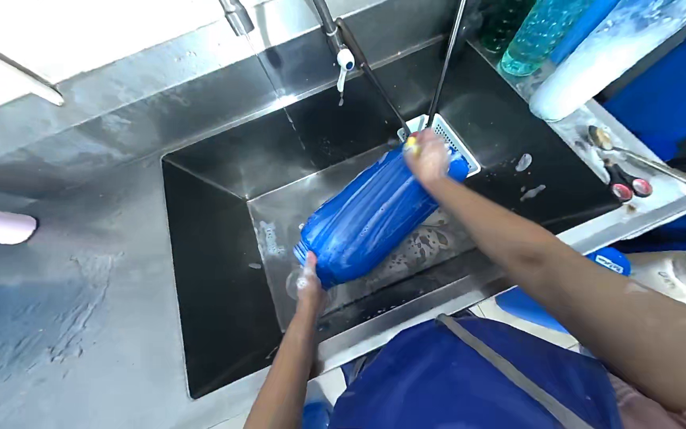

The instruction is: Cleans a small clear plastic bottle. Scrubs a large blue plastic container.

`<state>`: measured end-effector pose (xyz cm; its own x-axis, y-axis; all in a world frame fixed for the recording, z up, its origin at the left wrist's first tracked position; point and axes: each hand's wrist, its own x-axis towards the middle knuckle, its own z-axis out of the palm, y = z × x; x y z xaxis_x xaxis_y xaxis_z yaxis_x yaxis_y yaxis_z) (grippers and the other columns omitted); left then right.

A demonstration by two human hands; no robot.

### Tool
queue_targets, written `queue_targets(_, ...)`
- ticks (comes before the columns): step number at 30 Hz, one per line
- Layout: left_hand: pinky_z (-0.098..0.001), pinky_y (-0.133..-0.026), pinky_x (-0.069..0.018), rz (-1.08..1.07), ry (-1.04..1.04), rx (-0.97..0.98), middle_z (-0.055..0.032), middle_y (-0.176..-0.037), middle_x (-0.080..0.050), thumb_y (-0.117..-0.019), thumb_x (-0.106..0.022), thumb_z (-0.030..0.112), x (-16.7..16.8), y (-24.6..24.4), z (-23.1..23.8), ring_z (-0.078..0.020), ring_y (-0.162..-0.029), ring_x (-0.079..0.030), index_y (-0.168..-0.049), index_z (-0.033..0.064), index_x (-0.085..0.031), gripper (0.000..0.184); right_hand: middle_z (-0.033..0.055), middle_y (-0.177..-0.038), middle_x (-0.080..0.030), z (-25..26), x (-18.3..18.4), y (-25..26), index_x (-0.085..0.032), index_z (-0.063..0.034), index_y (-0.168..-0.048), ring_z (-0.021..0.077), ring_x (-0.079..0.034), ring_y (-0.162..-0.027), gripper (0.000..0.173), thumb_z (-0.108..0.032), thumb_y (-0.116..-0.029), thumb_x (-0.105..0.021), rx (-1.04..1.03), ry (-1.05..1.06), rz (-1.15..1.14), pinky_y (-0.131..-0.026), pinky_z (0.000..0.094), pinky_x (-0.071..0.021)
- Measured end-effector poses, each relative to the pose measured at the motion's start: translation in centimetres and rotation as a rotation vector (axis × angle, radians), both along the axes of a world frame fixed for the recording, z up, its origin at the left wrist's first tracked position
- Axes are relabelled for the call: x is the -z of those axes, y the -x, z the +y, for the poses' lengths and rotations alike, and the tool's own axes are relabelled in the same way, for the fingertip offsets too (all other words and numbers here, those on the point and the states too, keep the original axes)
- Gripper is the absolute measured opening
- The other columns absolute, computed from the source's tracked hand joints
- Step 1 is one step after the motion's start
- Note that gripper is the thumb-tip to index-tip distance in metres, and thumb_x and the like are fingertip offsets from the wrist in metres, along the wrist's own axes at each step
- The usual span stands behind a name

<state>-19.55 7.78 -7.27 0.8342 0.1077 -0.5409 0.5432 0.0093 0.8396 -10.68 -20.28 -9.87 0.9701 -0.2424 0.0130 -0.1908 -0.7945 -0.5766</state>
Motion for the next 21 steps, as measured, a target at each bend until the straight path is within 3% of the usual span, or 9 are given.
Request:
queue_targets(2, -0.0401, -0.094, -0.0548, 0.007, -0.101, 0.015, -0.0184, -0.127, -0.062, -0.1140, -0.025, 0.031, -0.1, -1.7, 3.0, -0.0193, -0.111, -0.064, -0.142, -0.0031, -0.048, 0.050, 0.0310, -0.150, -0.048, 7.7, 0.6, 3.4, -0.051, 0.0060, -0.145, 0.0492, -0.041, -0.143, 0.068, -0.035, -0.0942, -0.070, -0.199, 0.005, -0.086, -0.116, 0.0682, -0.0292)
queue_targets(4, -0.0408, -0.094, -0.0546, 0.022, -0.165, 0.102, -0.0158, -0.128, -0.063, -0.1135, -0.025, 0.033, -0.2, -3.1, 7.6, -0.0182, -0.111, -0.064, -0.144, -0.0013, -0.047, 0.051, 0.0288, -0.153, -0.046, 12.8, -0.1, 5.5, -0.051, 0.0049, -0.146, 0.0456, -0.040, -0.145, 0.063, -0.036, -0.0988, -0.064, -0.467, -0.023, -0.083, -0.116, 0.0632, -0.0312)
queue_targets(6, -0.0370, -0.088, -0.0567, 0.046, -0.216, 0.158, -0.0096, -0.118, -0.066, -0.1133, -0.024, 0.034, -0.7, -3.5, 11.3, -0.0133, -0.102, -0.066, -0.140, 0.0015, -0.049, 0.049, 0.0251, -0.142, -0.058, 10.5, -0.6, 5.3, -0.060, 0.0004, -0.140, 0.0414, -0.054, -0.134, 0.051, -0.034, -0.1025, -0.062, -0.491, -0.039, 0.061, -0.110, 0.0607, -0.0405)
queue_targets(8, -0.0342, -0.085, -0.0580, 0.063, -0.228, 0.187, -0.0051, -0.111, -0.068, -0.1133, -0.022, 0.035, -0.8, -3.2, 13.3, -0.0099, -0.096, -0.068, -0.137, 0.0041, -0.052, 0.049, 0.0257, -0.126, -0.067, 4.0, 0.8, 5.3, -0.067, 0.0013, -0.126, 0.0437, -0.061, -0.123, 0.048, -0.040, -0.1077, -0.050, -0.414, -0.010, 0.265, -0.103, 0.0667, -0.0437)
queue_targets(12, -0.0296, -0.083, -0.0595, 0.052, -0.190, 0.253, 0.0021, -0.104, -0.070, -0.1111, -0.016, 0.035, 0.2, -2.9, 14.6, -0.0058, -0.093, -0.069, -0.134, 0.0088, -0.051, 0.050, 0.0169, -0.145, -0.057, -0.4, 1.3, 9.2, -0.069, -0.0037, -0.124, 0.0425, -0.039, -0.145, 0.054, -0.051, -0.1020, -0.055, -0.444, -0.051, 0.387, -0.111, 0.0763, -0.0246)
queue_targets(15, -0.0243, -0.077, -0.0599, 0.070, -0.184, 0.268, 0.0066, -0.097, -0.072, -0.1108, -0.016, 0.034, -0.3, -3.4, 14.9, -0.0023, -0.087, -0.070, -0.129, 0.0117, -0.052, 0.046, 0.0189, -0.164, -0.033, -1.7, 0.7, 10.3, -0.070, -0.0080, -0.126, 0.0444, -0.016, -0.156, 0.052, -0.050, -0.0952, -0.067, -0.415, -0.088, 0.369, -0.115, 0.0789, -0.0107)
queue_targets(17, -0.0219, -0.074, -0.0601, 0.049, -0.141, 0.277, 0.0095, -0.095, -0.072, -0.1075, -0.022, 0.035, 0.1, -3.2, 14.9, -0.0006, -0.085, -0.070, -0.127, 0.0128, -0.051, 0.042, 0.0225, -0.165, -0.029, -3.2, 0.9, 11.0, -0.073, -0.0079, -0.121, 0.0452, -0.016, -0.155, 0.044, -0.041, -0.0927, -0.074, -0.341, -0.216, 0.376, -0.115, 0.0764, -0.0139)
queue_targets(19, -0.0212, -0.075, -0.0606, -0.013, -0.078, 0.265, 0.0125, -0.094, -0.073, -0.1004, -0.036, 0.043, 0.5, -3.0, 14.8, 0.0004, -0.086, -0.071, -0.125, 0.0144, -0.051, 0.041, 0.0228, -0.162, -0.035, -4.3, 1.5, 11.0, -0.077, -0.0051, -0.109, 0.0442, -0.026, -0.152, 0.030, -0.030, -0.0936, -0.074, -0.279, -0.335, 0.363, -0.115, 0.0705, -0.0268)
queue_targets(21, -0.0211, -0.077, -0.0610, -0.063, -0.027, 0.243, 0.0138, -0.095, -0.074, -0.0969, -0.045, 0.048, 0.8, -2.5, 14.9, 0.0006, -0.087, -0.071, -0.123, 0.0155, -0.052, 0.042, 0.0237, -0.158, -0.040, -5.1, 1.1, 10.8, -0.077, -0.0001, -0.105, 0.0435, -0.035, -0.147, 0.023, -0.020, -0.0949, -0.072, -0.269, -0.398, 0.360, -0.114, 0.0671, -0.0314)
